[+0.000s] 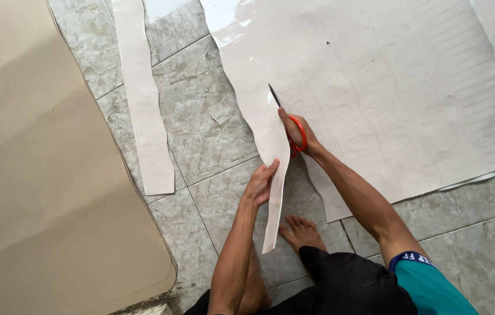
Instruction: The person sits on a tiled floor and cuts long strips from a large white sheet of flexible material using red-handled scissors, guiding the sheet with the free hand and setting cut strips aside as they work along the sheet.
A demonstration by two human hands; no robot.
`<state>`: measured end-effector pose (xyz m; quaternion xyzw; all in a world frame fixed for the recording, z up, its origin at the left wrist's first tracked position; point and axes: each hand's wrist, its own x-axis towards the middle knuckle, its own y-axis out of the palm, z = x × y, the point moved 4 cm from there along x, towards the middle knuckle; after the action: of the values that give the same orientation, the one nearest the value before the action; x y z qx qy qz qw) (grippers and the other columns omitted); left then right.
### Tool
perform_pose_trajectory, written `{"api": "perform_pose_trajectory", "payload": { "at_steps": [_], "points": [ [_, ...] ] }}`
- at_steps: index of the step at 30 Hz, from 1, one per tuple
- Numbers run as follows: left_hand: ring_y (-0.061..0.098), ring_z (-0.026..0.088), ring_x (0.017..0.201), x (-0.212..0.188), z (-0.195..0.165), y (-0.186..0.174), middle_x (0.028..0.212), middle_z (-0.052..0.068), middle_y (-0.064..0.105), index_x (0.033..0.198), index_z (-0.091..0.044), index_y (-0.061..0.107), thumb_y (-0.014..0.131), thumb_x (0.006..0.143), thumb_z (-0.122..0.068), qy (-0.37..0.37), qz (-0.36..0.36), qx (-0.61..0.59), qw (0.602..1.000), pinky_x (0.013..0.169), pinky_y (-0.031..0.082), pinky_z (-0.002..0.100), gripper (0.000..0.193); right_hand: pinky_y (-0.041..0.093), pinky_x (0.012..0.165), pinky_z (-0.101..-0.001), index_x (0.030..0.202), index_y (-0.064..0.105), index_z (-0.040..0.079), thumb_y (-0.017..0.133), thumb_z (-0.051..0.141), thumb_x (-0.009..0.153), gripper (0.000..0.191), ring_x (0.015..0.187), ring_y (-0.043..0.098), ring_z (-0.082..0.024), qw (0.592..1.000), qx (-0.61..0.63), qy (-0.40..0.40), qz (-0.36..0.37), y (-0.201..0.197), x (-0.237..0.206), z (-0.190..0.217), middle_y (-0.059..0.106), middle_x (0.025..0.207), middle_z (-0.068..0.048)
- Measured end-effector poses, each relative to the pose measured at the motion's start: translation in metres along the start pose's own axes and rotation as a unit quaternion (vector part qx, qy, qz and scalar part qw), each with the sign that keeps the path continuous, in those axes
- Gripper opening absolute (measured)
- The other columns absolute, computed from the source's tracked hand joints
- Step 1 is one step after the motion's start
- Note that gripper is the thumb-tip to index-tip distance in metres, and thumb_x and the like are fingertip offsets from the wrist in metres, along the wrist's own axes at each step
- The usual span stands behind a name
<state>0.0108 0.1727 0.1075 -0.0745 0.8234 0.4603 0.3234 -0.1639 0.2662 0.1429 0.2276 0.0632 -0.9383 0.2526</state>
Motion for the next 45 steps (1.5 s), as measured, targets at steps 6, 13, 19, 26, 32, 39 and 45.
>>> {"api": "perform_pose_trajectory", "payload": {
  "at_steps": [6, 13, 19, 26, 32, 39, 45],
  "points": [
    [0.070, 0.008, 0.076, -0.008, 0.003, 0.003, 0.094, 0.002, 0.075, 0.110, -0.007, 0.068, 0.067, 0.102, -0.028, -0.006, -0.021, -0.009, 1.000, 0.066, 0.058, 0.024, 0.023, 0.041, 0.063, -0.0282, 0.070, 0.050, 0.007, 0.044, 0.067, 0.101, 0.068, 0.068, 0.042, -0.008, 0.999, 0.012, -0.026, -0.038, 0.010, 0.021, -0.005, 0.047, 0.068, 0.003],
    [0.067, 0.006, 0.067, -0.011, 0.006, 0.001, 0.086, 0.000, 0.074, 0.107, -0.007, 0.068, 0.068, 0.103, -0.030, -0.007, -0.031, 0.004, 0.999, 0.058, 0.055, 0.023, 0.023, 0.044, 0.063, -0.0268, 0.073, 0.056, 0.007, 0.044, 0.068, 0.100, 0.068, 0.067, 0.048, -0.009, 0.999, 0.003, -0.030, -0.017, 0.009, 0.026, 0.002, 0.052, 0.069, 0.002],
    [0.059, 0.005, 0.052, -0.016, 0.011, -0.002, 0.072, -0.003, 0.067, 0.102, -0.012, 0.067, 0.069, 0.102, -0.035, -0.007, -0.024, 0.015, 1.000, 0.043, 0.047, 0.021, 0.023, 0.033, 0.045, -0.0291, 0.077, 0.057, 0.010, 0.045, 0.068, 0.099, 0.063, 0.052, 0.039, -0.009, 0.996, 0.036, 0.070, 0.043, -0.001, 0.051, 0.018, 0.046, 0.062, 0.003],
    [0.056, 0.006, 0.049, -0.020, 0.012, 0.002, 0.065, -0.005, 0.060, 0.098, -0.015, 0.063, 0.069, 0.099, -0.040, -0.028, -0.054, 0.032, 0.998, 0.039, 0.042, 0.022, 0.026, 0.035, 0.037, -0.0245, 0.082, 0.058, 0.010, 0.051, 0.061, 0.101, 0.055, 0.040, 0.038, -0.007, 0.994, 0.036, 0.025, 0.104, -0.017, 0.055, 0.034, 0.046, 0.054, 0.003],
    [0.057, 0.008, 0.050, -0.024, 0.011, 0.006, 0.066, -0.003, 0.062, 0.098, -0.014, 0.063, 0.068, 0.099, -0.040, -0.024, -0.056, 0.048, 0.997, 0.041, 0.044, 0.023, 0.027, 0.032, 0.034, -0.0256, 0.080, 0.058, 0.008, 0.055, 0.058, 0.100, 0.054, 0.038, 0.037, -0.008, 0.995, -0.003, 0.035, 0.092, -0.022, 0.067, 0.042, 0.044, 0.053, 0.003],
    [0.059, 0.008, 0.052, -0.027, 0.012, 0.007, 0.066, -0.003, 0.062, 0.095, -0.013, 0.062, 0.067, 0.102, -0.040, -0.022, -0.032, 0.021, 0.999, 0.042, 0.047, 0.024, 0.028, 0.032, 0.034, -0.0251, 0.073, 0.055, 0.014, 0.053, 0.062, 0.097, 0.053, 0.039, 0.038, -0.007, 0.994, 0.024, 0.010, 0.104, -0.009, 0.066, 0.054, 0.043, 0.052, 0.004],
    [0.059, 0.008, 0.052, -0.032, 0.014, 0.006, 0.069, -0.002, 0.062, 0.097, -0.012, 0.062, 0.069, 0.101, -0.039, -0.018, -0.026, 0.001, 0.999, 0.041, 0.047, 0.024, 0.028, 0.037, 0.039, -0.0282, 0.066, 0.049, 0.014, 0.052, 0.064, 0.098, 0.059, 0.042, 0.042, -0.010, 0.999, 0.020, 0.006, 0.042, 0.011, 0.079, 0.069, 0.044, 0.054, 0.002]
  ]
}}
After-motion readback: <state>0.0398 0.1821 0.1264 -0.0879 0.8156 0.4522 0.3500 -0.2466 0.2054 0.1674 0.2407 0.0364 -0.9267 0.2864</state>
